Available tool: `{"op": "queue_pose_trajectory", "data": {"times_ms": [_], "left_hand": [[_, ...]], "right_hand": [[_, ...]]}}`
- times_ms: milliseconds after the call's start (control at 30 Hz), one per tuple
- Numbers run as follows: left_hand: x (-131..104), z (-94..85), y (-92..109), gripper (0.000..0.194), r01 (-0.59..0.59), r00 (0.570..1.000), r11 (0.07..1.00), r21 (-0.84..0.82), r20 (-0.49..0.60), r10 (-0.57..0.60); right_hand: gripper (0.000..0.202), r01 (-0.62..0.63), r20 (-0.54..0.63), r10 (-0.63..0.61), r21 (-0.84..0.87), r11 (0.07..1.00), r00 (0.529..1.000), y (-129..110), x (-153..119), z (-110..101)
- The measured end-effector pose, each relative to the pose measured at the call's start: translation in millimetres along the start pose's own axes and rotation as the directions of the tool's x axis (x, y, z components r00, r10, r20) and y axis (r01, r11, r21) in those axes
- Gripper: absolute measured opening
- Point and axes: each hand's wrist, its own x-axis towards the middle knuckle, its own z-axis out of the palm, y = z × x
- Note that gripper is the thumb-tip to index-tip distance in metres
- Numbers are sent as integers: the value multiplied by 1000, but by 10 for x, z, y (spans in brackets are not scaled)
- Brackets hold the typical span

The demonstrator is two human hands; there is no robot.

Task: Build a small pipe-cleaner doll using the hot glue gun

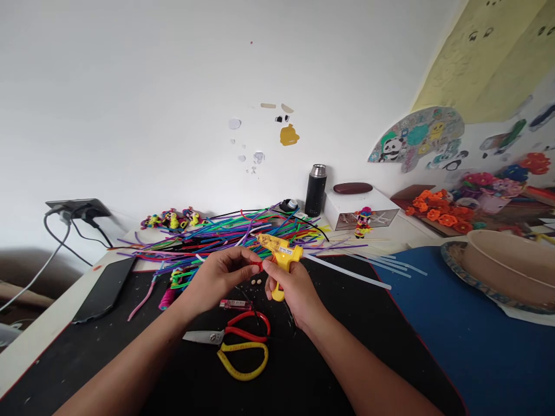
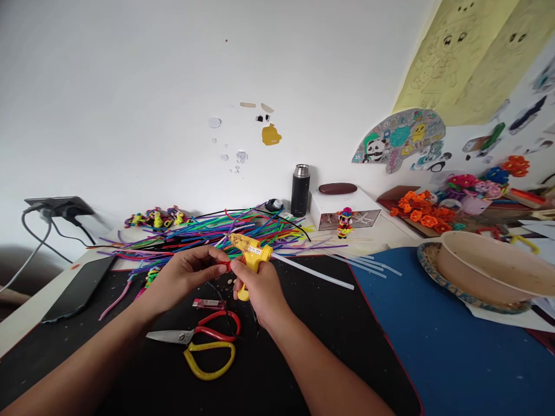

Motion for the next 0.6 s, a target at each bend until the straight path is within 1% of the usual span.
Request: {"op": "queue_pose_trajectory", "data": {"times_ms": [100, 233, 300, 367, 433, 533, 600], "left_hand": [[-10, 10, 7, 21, -17, 1000, 999, 27, -9, 17], [-28, 36, 8, 19, -40, 998, 991, 125, -40, 46], [-31, 47, 3, 19, -38, 998, 986, 161, -46, 46], [-28, 52, -5, 21, -23, 998, 987, 159, -46, 30], [-19, 50, -10, 23, 0, 1000, 994, 106, -30, 3], [0, 36, -4, 26, 45, 999, 998, -35, 21, -44], [8, 27, 7, 28, 81, 996, 989, -120, 43, -76]], "right_hand": [[37, -11, -8, 11, -11, 1000, 1000, -3, 3, 5], [38, -19, -17, 19, -16, 1000, 1000, 1, 8, 12], [37, -17, -26, 17, -18, 1000, 1000, 7, 14, 14], [36, -19, -36, 18, -22, 1000, 999, 16, 20, 14], [36, -23, -43, 22, -30, 999, 999, 24, 22, 12], [35, -19, -24, 18, -35, 999, 1000, 21, 11, 1], [42, -12, 13, 12, -38, 999, 1000, 8, -1, -9]]}}
